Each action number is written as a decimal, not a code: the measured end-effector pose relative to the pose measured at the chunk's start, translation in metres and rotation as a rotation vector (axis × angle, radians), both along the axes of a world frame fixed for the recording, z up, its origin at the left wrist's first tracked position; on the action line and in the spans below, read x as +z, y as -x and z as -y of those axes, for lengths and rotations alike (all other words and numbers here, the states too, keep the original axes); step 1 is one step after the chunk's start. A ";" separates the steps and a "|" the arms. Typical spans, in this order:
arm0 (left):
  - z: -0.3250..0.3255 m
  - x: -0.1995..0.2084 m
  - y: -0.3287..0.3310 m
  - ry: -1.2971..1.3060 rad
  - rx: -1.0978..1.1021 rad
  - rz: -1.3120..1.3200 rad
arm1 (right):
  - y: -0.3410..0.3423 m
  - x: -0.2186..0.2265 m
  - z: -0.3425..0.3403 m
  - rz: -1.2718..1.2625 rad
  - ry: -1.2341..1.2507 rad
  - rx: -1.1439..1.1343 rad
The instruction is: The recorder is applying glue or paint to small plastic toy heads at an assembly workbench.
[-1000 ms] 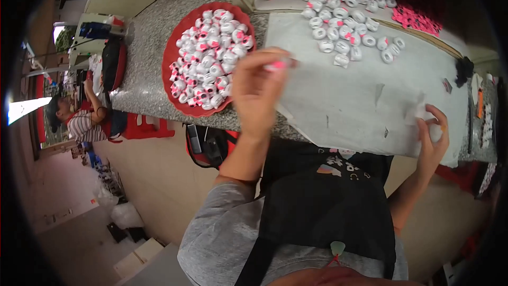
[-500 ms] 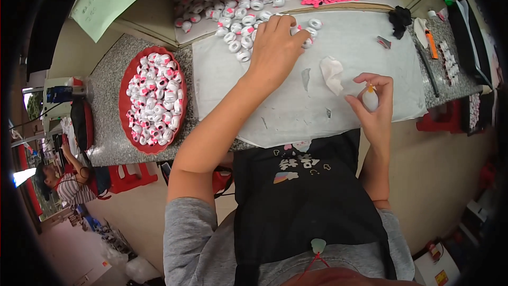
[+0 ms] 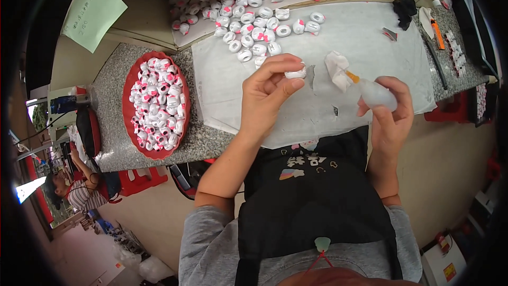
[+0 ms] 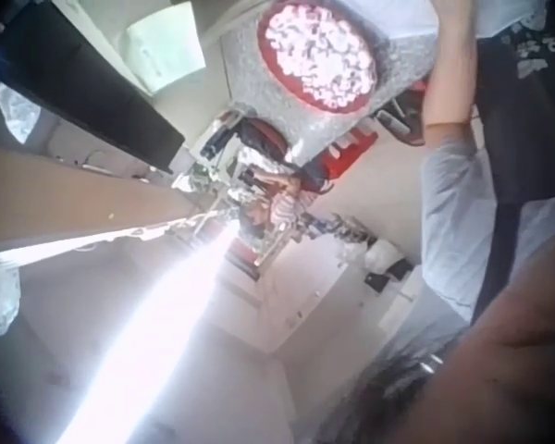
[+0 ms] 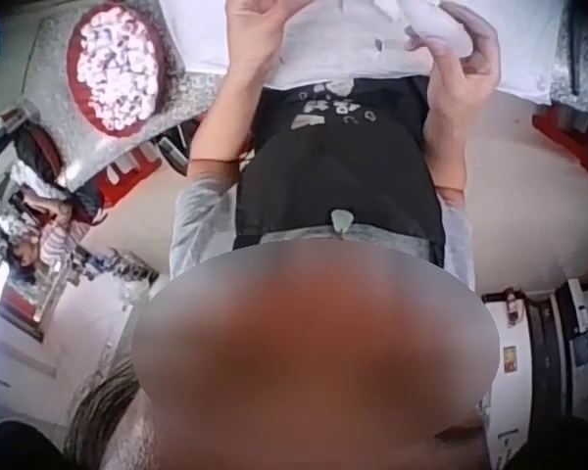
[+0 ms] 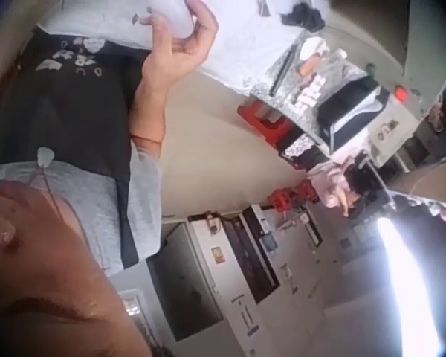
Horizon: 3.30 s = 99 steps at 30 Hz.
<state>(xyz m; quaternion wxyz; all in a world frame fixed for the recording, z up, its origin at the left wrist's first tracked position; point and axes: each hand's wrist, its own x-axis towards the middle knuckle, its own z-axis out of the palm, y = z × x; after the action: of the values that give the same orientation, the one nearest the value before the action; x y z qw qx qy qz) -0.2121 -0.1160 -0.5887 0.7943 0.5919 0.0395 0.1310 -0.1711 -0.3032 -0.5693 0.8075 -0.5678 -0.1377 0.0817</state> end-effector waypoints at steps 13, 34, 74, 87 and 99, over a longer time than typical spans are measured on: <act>0.009 -0.015 0.018 0.285 0.098 0.034 | 0.008 0.000 -0.030 0.644 0.094 -0.055; 0.007 -0.014 0.022 0.342 0.076 0.022 | 0.016 0.004 -0.038 0.725 0.199 -0.002; 0.011 -0.016 0.022 0.005 0.105 0.053 | 0.017 0.003 -0.034 0.722 0.231 0.015; 0.006 -0.018 0.025 0.227 0.343 0.116 | -0.042 -0.001 -0.028 0.249 0.172 0.008; 0.004 -0.015 0.023 0.297 0.333 0.111 | -0.159 -0.025 -0.102 0.879 1.066 -0.013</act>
<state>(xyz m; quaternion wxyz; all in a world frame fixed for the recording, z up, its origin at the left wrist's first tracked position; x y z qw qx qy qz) -0.2352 -0.1204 -0.6042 0.8411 0.4457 0.1115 0.2854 -0.0121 -0.2008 -0.5944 0.2880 -0.8683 -0.3901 -0.1043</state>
